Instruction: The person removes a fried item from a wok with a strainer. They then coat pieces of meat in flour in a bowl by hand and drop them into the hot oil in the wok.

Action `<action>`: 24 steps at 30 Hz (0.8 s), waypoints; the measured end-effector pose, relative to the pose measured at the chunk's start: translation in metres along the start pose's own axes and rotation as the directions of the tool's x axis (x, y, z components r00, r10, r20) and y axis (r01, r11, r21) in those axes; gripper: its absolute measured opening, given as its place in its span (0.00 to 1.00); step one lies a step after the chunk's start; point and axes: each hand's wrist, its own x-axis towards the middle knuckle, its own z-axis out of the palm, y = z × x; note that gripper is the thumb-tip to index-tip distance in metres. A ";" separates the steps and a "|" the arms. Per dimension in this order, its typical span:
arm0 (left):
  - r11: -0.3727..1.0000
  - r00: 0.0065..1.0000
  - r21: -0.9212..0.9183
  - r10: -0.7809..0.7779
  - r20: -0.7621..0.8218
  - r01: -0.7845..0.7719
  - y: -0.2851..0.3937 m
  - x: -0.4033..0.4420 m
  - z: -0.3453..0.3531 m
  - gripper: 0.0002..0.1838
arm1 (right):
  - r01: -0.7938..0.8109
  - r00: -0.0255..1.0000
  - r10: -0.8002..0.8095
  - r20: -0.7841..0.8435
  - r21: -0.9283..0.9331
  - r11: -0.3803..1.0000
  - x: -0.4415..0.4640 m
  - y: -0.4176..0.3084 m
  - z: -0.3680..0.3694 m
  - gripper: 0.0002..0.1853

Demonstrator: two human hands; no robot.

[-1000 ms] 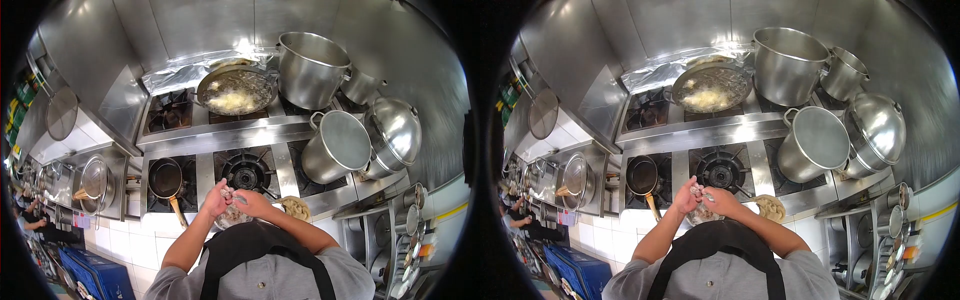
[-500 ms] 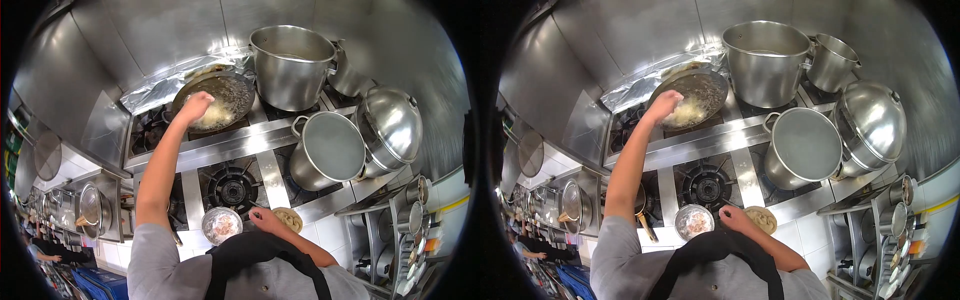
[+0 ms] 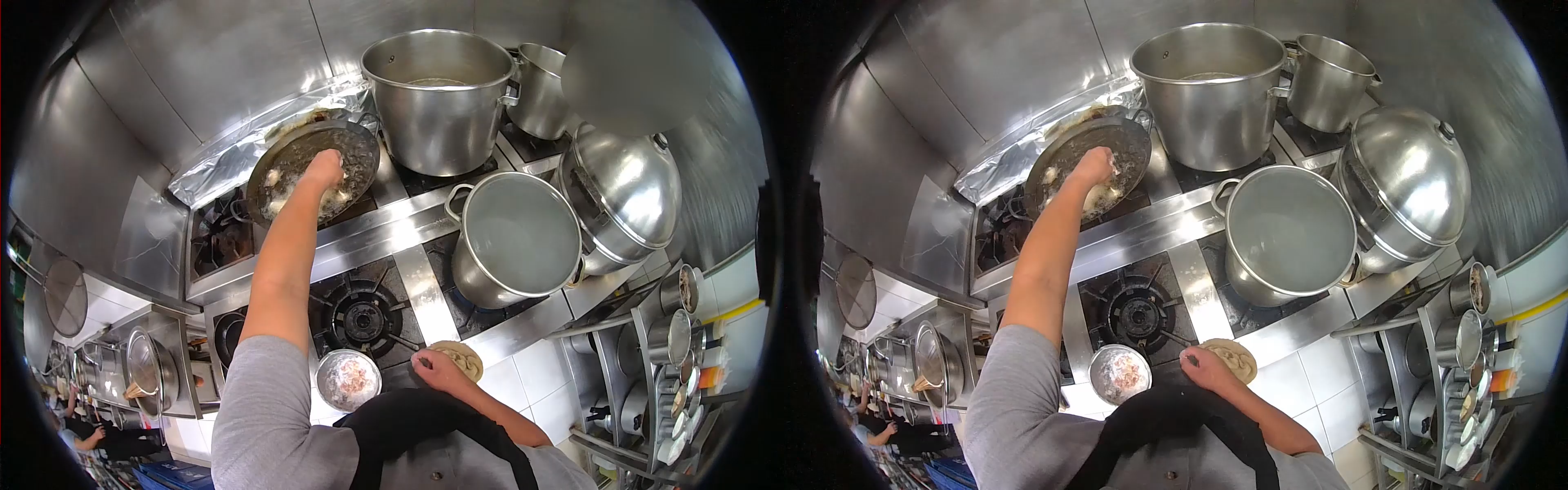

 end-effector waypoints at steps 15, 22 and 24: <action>0.981 0.841 -0.123 0.062 -0.537 -0.151 -0.030 -0.287 -0.097 0.09 | -0.115 0.925 0.212 0.314 -0.299 0.947 0.033 0.010 0.058 0.25; 0.963 0.989 -0.230 0.148 0.002 -0.143 -0.035 -0.418 0.050 0.11 | -0.392 0.851 0.392 0.350 -0.074 0.917 0.038 0.019 0.085 0.14; 0.965 0.984 -0.234 0.147 0.096 -0.121 -0.029 -0.441 0.090 0.12 | -0.451 0.834 0.436 0.339 -0.039 0.892 0.035 0.004 0.086 0.14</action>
